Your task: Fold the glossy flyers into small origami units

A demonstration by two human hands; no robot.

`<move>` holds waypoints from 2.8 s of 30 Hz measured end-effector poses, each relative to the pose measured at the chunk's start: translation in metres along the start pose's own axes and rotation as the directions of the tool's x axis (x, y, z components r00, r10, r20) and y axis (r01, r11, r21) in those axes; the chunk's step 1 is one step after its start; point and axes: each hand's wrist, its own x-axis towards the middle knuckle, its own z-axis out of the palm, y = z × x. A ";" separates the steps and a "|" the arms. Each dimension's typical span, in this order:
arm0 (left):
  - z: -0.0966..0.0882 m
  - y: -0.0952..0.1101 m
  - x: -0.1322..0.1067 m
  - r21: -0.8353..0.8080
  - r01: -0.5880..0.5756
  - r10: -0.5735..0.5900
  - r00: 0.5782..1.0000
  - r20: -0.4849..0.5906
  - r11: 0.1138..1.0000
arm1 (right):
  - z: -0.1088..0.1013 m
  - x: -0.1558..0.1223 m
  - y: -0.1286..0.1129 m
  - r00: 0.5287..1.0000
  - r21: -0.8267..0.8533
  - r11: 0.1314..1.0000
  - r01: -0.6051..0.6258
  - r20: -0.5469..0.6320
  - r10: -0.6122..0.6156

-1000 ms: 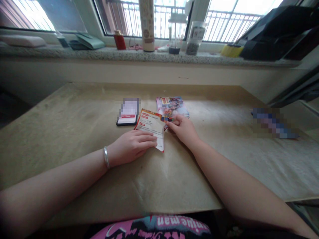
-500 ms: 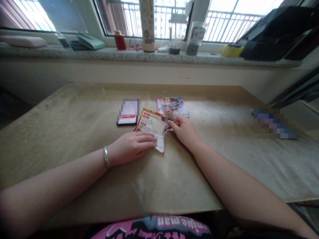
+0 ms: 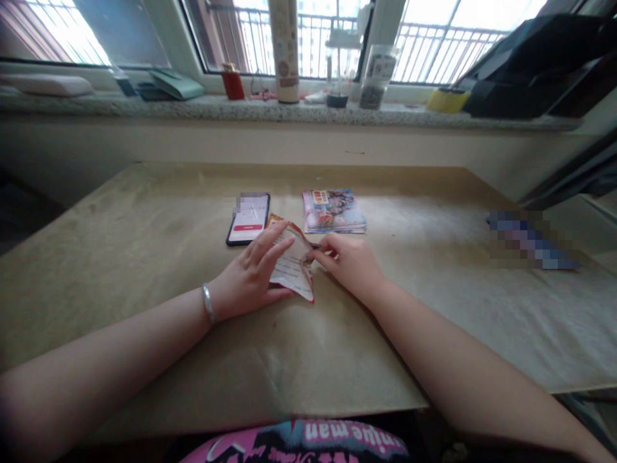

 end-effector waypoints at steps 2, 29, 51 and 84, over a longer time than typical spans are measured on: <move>-0.001 -0.001 0.001 0.011 0.000 -0.001 1.000 0.019 1.000 | -0.001 -0.001 -0.002 0.997 0.006 0.999 0.050 0.053 -0.051; -0.013 -0.001 0.003 0.207 -0.025 -0.004 0.990 0.138 0.978 | -0.004 -0.002 -0.002 0.905 0.277 0.915 0.294 0.229 -0.360; -0.009 0.003 0.008 -0.003 0.158 -0.158 0.987 0.021 0.987 | 0.010 0.000 -0.005 0.981 0.306 0.952 -0.024 0.188 -0.036; -0.007 -0.004 0.009 -0.069 0.279 -0.279 0.960 0.021 0.958 | 0.016 -0.001 -0.009 0.991 0.418 0.899 -0.129 0.089 0.101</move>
